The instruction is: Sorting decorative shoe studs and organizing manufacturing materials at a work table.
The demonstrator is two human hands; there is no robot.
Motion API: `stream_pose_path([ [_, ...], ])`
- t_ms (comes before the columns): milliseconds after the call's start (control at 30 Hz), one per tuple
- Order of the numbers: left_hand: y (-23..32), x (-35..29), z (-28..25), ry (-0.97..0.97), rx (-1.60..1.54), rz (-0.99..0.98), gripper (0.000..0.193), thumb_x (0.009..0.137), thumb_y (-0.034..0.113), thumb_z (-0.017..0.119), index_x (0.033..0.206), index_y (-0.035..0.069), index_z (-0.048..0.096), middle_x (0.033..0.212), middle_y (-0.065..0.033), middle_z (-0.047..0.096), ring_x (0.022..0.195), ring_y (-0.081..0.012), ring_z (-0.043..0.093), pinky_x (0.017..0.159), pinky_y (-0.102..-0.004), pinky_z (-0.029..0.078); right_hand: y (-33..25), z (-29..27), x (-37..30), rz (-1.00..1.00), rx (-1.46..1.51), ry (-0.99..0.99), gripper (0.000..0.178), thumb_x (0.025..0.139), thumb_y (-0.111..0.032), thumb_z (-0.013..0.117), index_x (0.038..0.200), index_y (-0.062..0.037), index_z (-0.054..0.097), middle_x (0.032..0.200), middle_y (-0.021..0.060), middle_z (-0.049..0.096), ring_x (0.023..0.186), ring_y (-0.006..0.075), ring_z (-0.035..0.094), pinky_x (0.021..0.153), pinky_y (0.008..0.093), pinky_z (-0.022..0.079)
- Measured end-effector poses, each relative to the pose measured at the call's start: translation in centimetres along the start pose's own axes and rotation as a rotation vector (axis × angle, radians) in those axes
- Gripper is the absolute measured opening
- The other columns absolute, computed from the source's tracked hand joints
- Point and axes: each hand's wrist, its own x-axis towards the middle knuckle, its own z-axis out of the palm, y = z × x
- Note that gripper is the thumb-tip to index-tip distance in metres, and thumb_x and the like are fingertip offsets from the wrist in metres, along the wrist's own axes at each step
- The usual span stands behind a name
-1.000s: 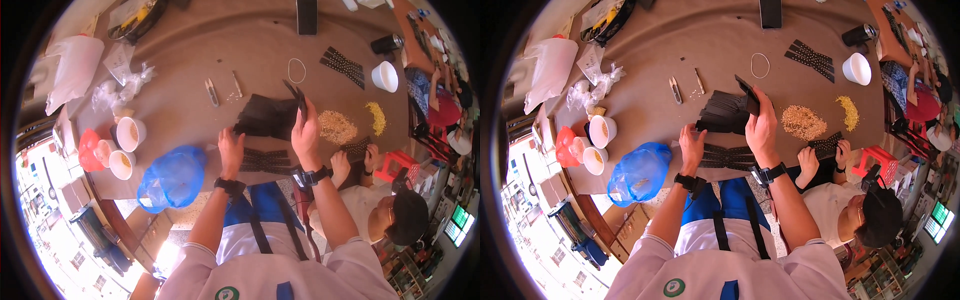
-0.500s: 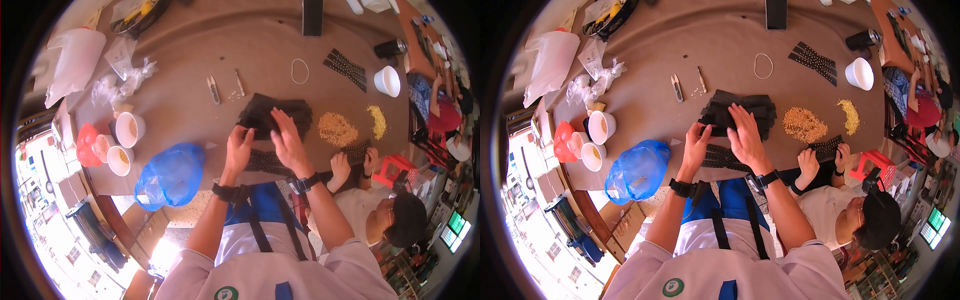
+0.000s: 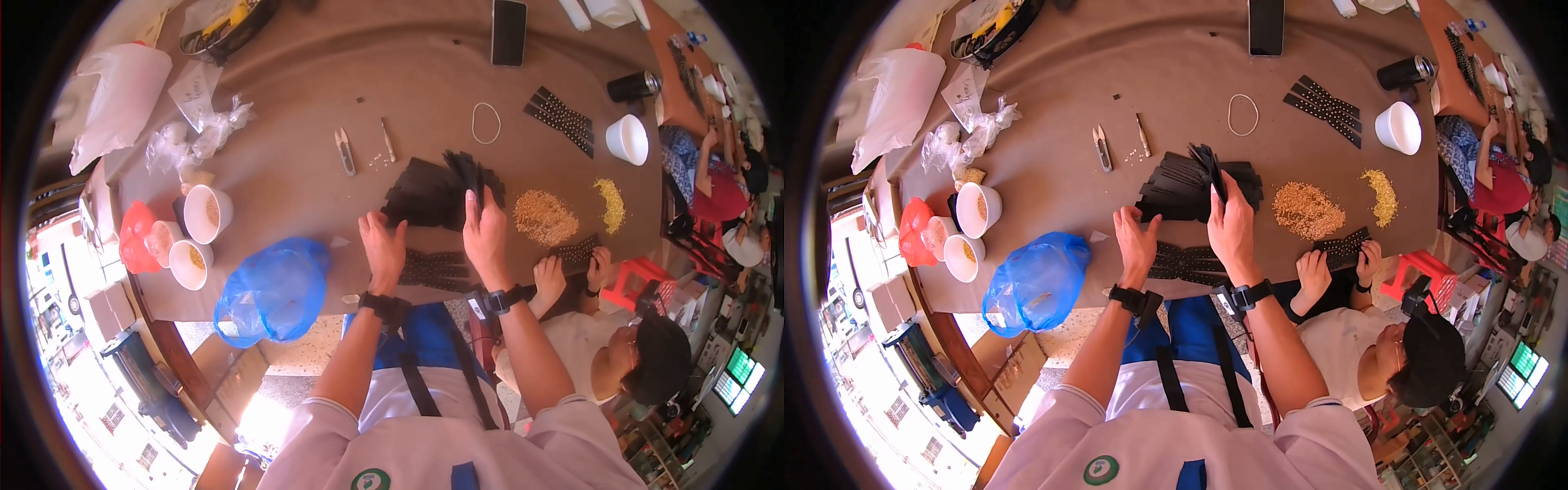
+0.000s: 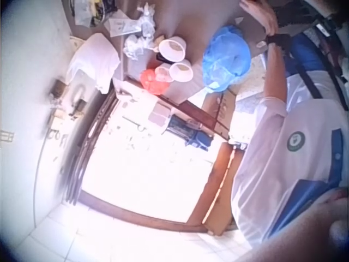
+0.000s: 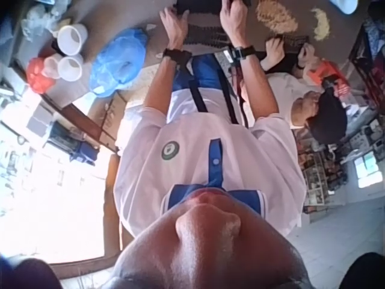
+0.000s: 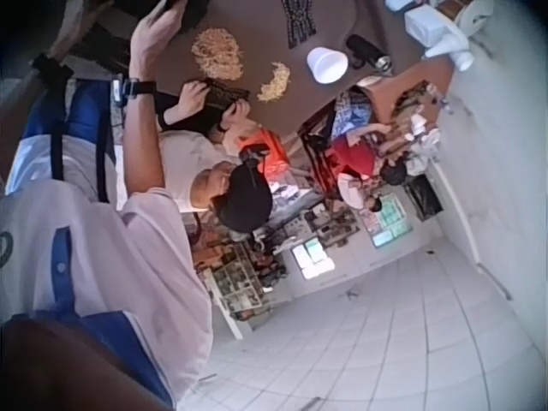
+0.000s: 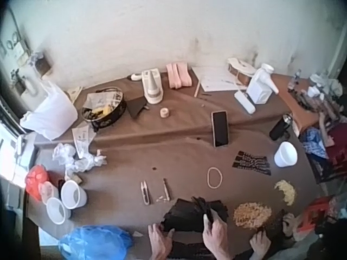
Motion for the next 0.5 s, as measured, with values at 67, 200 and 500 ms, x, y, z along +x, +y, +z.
stream_pose_path([
  [67, 0.6, -0.1, -0.2, -0.043, -0.022, -0.018, 0.027, 0.081, 0.013, 0.073, 0.091, -0.002, 0.052, 0.093, -0.018, 0.059, 0.092, -0.0369, 0.058, 0.076, -0.0421, 0.047, 0.2, 0.0, 0.0, 0.015, 0.024, -0.044, 0.029, 0.098, -0.014, 0.049, 0.122, 0.002, 0.053, 0.109, 0.0241, 0.063, 0.102, 0.0412, 0.061, 0.084, 0.0404, 0.05],
  [200, 2.2, -0.3, -0.7, -0.175, -0.298, -0.215, 0.024, 0.082, 0.007, 0.071, 0.088, -0.002, 0.051, 0.079, -0.016, 0.062, 0.075, -0.0333, 0.064, 0.069, -0.0391, 0.049, 1.5, 0.5, -0.1, -0.019, 0.094, -0.142, 0.036, 0.097, -0.015, 0.05, 0.129, 0.0009, 0.049, 0.124, 0.0235, 0.057, 0.117, 0.0396, 0.053, 0.102, 0.0424, 0.04],
  [500, 4.7, -0.5, -2.7, -0.336, -0.718, -0.178, 0.022, 0.093, 0.002, 0.059, 0.104, 0.0, 0.04, 0.074, -0.0078, 0.062, 0.074, -0.017, 0.068, 0.062, -0.0247, 0.049, 2.8, 1.5, -1.8, -0.369, -0.187, -0.348, 0.061, 0.086, -0.014, 0.063, 0.141, -0.002, 0.041, 0.147, 0.0179, 0.039, 0.139, 0.0347, 0.032, 0.116, 0.0498, 0.019],
])
